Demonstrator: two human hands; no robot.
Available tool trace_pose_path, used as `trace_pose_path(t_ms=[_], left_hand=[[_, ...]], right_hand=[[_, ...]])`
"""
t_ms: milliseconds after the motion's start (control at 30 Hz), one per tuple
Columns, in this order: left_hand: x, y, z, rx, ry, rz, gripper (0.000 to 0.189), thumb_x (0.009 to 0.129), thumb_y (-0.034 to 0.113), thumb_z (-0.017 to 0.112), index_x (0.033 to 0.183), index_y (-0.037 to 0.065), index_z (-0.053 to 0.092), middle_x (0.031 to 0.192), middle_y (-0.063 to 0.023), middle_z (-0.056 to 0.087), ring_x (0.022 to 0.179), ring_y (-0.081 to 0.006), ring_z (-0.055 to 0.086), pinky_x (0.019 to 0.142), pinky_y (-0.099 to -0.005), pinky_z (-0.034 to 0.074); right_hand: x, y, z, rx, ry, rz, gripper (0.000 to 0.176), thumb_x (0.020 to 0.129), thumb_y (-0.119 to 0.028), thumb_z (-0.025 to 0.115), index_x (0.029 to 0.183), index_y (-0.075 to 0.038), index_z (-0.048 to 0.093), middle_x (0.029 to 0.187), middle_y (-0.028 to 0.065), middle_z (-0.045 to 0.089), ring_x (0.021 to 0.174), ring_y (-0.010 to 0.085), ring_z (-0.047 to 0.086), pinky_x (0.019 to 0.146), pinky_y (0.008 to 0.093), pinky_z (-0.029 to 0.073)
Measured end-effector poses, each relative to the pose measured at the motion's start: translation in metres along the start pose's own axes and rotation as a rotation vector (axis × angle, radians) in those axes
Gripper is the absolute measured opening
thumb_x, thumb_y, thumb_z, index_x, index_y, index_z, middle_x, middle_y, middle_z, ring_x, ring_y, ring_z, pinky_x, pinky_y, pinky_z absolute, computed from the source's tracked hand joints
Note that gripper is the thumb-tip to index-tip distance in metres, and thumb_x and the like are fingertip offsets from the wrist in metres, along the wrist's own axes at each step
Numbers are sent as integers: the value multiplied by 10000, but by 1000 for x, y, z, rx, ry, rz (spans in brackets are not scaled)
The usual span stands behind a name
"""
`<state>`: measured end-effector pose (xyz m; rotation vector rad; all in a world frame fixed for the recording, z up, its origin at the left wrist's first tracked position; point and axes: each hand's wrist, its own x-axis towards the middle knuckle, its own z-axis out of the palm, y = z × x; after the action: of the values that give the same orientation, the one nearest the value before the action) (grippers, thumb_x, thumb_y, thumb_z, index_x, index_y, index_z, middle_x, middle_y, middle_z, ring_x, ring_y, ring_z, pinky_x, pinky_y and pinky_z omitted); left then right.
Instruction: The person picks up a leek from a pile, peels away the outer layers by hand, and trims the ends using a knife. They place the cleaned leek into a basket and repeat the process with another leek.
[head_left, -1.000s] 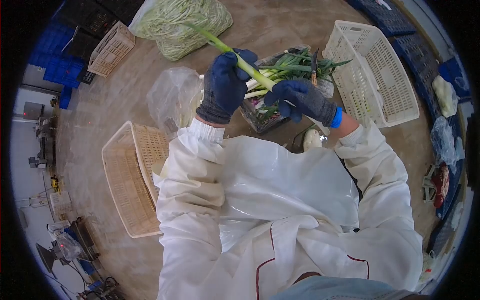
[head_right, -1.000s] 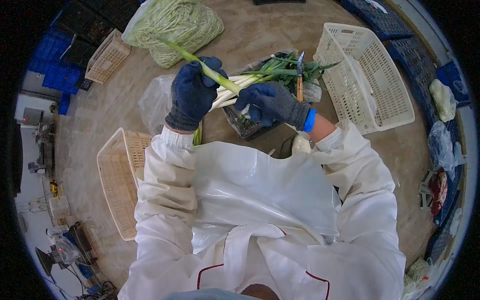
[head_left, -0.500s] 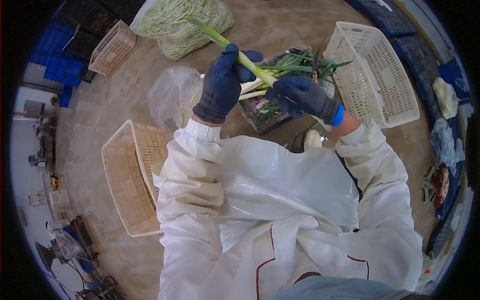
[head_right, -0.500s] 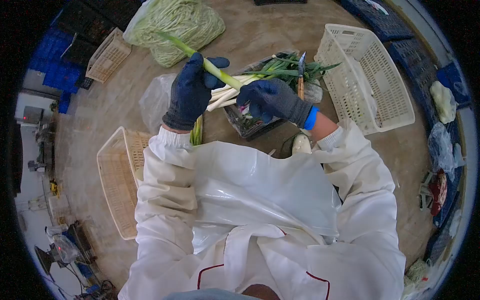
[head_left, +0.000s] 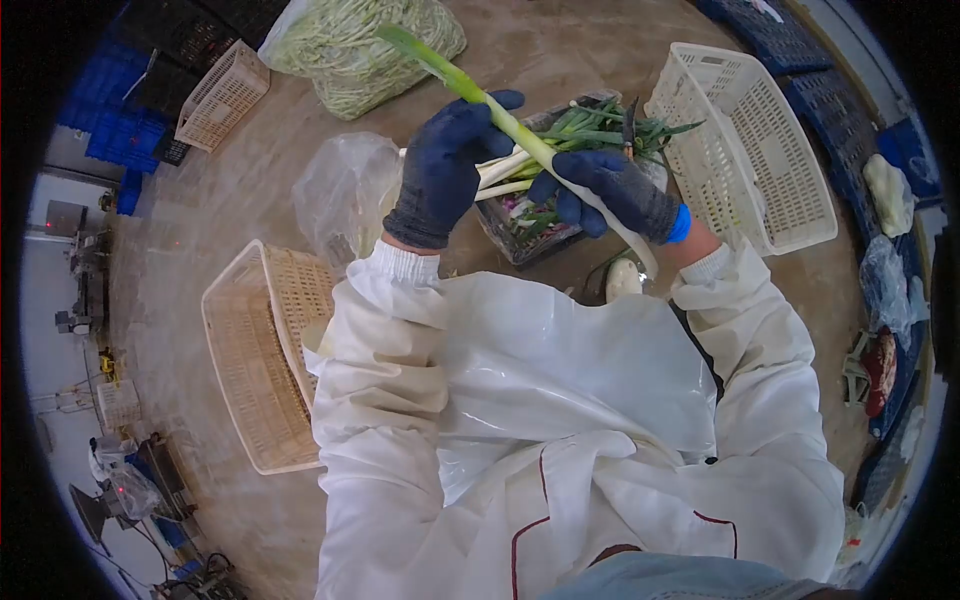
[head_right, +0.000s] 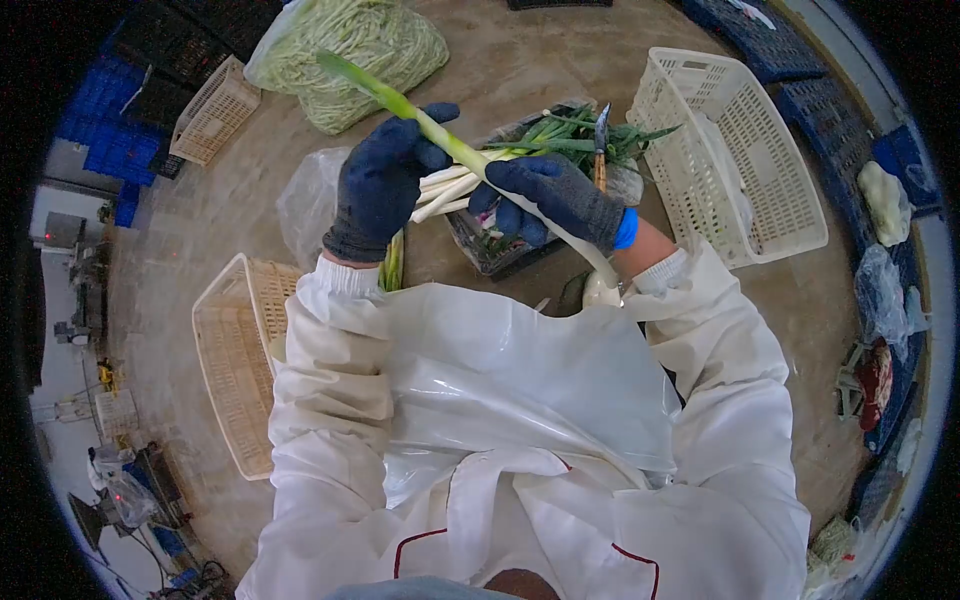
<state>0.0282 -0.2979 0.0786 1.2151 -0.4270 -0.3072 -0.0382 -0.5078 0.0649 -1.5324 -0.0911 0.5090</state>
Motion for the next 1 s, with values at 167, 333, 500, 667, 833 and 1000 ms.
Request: trace_pose_path(t_ms=[167,333,500,667,833,1000], left_hand=[[5,-11,-19,8,63,-133,388,999,297,463,1073,-65,580,991,-147,651,782,-147,607,764,-267,504],[-7,-13,-4,562,21,210,191,956,87,494,1050,-40,602,973,-123,654,766,-135,589,724,-277,507],[-6,-21,-7,740,61,294,212,882,-52,479,1029,-26,630,973,-92,663,792,-123,586,708,-253,486],[-6,-12,9,361,143,233,246,842,-15,488,1005,-17,672,892,-68,660,729,-81,549,691,-218,460],[-6,1,8,301,88,46,256,887,52,511,1094,-18,645,988,-71,662,850,-120,606,781,-248,492],[-5,-1,3,196,36,47,302,966,205,502,1107,-24,639,1013,-99,669,825,-120,622,775,-238,498]], right_hand=[[8,15,-1,-98,22,-134,317,970,-322,512,1060,-61,666,776,29,662,602,74,602,505,200,477],[13,28,8,-384,216,-386,333,930,-277,595,1168,-44,612,853,81,698,685,144,671,621,283,528],[13,30,8,-437,249,-392,343,934,-300,586,1153,-38,618,844,91,694,718,142,671,673,292,525],[13,22,-1,-102,45,-198,362,951,-339,559,1135,-36,636,834,49,689,713,98,643,671,257,519],[17,26,-5,-106,20,-202,374,973,-297,533,1144,29,599,920,58,648,778,102,603,726,249,506],[22,38,-11,7,83,-271,391,947,-337,569,1170,-19,615,909,40,670,730,91,618,668,232,512]])
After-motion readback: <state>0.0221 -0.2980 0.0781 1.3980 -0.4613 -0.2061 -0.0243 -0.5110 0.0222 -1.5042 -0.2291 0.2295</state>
